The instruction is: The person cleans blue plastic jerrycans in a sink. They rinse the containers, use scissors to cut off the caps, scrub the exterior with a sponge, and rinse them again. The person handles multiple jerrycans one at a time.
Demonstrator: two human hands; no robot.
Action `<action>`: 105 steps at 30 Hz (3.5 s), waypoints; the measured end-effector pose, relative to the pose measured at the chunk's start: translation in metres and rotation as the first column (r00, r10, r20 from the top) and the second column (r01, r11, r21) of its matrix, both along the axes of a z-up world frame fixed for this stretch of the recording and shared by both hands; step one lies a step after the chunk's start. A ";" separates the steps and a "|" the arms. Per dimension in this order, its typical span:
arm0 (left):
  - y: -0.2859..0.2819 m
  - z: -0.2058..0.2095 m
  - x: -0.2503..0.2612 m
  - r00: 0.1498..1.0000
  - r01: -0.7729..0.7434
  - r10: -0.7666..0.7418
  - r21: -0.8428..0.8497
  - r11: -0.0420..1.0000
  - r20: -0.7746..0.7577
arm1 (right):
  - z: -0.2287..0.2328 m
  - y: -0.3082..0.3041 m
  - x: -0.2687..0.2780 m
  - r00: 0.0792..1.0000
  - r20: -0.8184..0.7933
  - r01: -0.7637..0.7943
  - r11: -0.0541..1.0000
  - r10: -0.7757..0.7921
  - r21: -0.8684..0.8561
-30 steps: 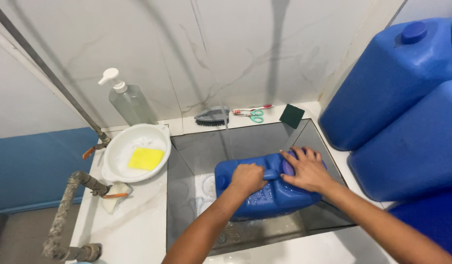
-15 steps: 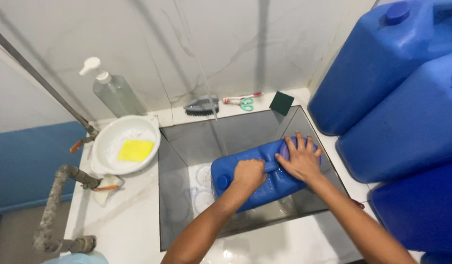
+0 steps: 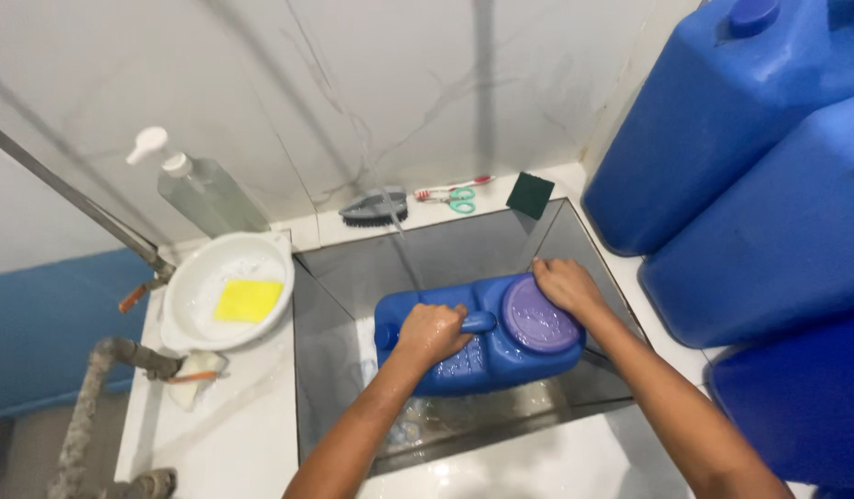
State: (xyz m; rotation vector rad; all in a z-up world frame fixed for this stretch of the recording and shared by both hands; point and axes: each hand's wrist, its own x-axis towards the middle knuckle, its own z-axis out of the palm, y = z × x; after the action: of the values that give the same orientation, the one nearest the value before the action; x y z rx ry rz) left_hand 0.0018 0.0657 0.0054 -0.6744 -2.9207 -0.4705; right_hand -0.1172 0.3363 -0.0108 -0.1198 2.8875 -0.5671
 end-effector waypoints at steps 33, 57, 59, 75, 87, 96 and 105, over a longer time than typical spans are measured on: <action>-0.120 -0.079 -0.053 0.842 -0.515 0.532 0.158 0.842 -0.092 | 0.047 -0.267 -0.115 0.833 0.298 -0.265 0.808 0.467 -0.526; -0.070 -0.032 0.080 0.818 -0.536 0.495 0.079 0.840 0.292 | -0.146 -0.026 -0.203 0.918 -0.390 0.021 0.970 0.077 0.240; -0.079 -0.006 0.095 0.824 -0.541 0.510 0.077 0.838 0.246 | -0.139 -0.012 -0.203 0.950 -0.310 -0.016 1.000 0.022 0.020; -0.174 0.192 0.191 0.449 -0.892 0.769 0.273 0.360 0.454 | -0.149 -0.143 -0.034 0.630 0.594 0.737 -0.143 0.500 -0.661; -0.198 0.172 0.183 0.428 -0.891 0.684 0.404 0.208 0.591 | -0.071 -0.168 0.005 0.357 0.700 0.783 0.209 0.619 -0.585; -0.199 0.146 0.182 0.504 -0.859 0.662 0.400 0.318 0.555 | -0.099 -0.191 0.000 0.428 0.711 0.735 0.243 0.558 -0.633; -0.212 0.133 0.189 0.409 -0.907 0.595 0.380 0.182 0.692 | -0.104 -0.191 -0.018 0.483 0.700 0.693 0.259 0.526 -0.673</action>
State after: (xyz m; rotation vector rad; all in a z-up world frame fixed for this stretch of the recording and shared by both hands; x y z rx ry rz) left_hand 0.1910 -0.1468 0.1380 1.1618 -2.4165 -1.5840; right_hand -0.1353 0.1457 -0.1143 0.1890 1.0467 -1.7661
